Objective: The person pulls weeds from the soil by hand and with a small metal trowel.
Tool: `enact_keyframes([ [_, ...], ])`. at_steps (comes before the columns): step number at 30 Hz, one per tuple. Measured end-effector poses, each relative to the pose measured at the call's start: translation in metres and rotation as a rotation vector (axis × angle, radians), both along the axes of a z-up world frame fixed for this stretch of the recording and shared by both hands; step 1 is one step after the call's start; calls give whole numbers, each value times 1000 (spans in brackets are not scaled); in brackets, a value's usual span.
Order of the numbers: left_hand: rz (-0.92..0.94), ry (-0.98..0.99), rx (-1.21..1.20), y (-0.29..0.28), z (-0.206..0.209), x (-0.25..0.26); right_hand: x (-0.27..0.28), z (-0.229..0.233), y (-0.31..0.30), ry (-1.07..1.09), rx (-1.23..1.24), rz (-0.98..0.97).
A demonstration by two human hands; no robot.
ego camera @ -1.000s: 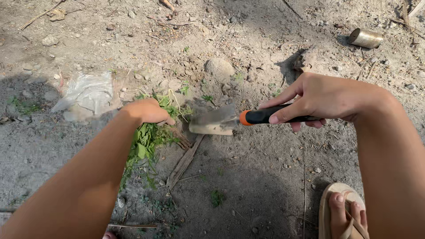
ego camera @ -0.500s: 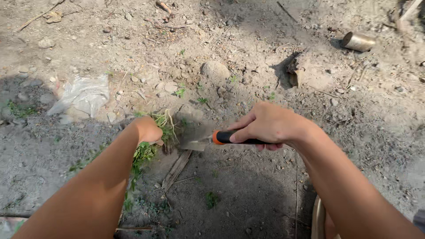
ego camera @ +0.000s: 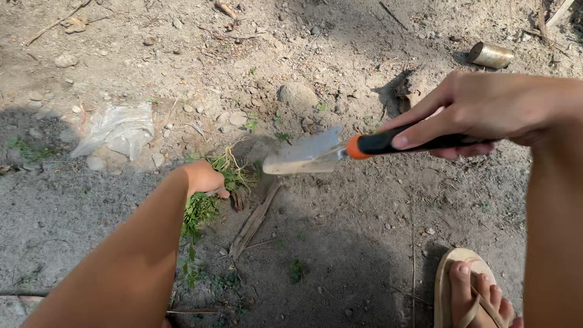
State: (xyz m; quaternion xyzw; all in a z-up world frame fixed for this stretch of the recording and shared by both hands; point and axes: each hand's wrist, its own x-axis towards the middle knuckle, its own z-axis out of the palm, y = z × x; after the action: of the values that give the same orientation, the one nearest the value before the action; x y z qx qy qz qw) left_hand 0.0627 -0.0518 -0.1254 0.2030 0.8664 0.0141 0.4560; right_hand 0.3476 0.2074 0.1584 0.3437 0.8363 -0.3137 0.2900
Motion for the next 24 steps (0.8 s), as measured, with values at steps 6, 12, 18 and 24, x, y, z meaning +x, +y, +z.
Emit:
enact_keyframes([
  [6, -78, 62, -25, -8, 32, -13, -16, -83, -50, -19, -240, -57],
  [12, 53, 101, -5, -18, 68, -28, 13, -125, -24, 143, -263, -40],
  [18, 533, 113, 391, -85, 78, -61, -10, -75, -2, 7, -62, 54],
  [24, 669, 194, 265, -139, 99, -62, -50, -25, -19, -56, 162, 155],
])
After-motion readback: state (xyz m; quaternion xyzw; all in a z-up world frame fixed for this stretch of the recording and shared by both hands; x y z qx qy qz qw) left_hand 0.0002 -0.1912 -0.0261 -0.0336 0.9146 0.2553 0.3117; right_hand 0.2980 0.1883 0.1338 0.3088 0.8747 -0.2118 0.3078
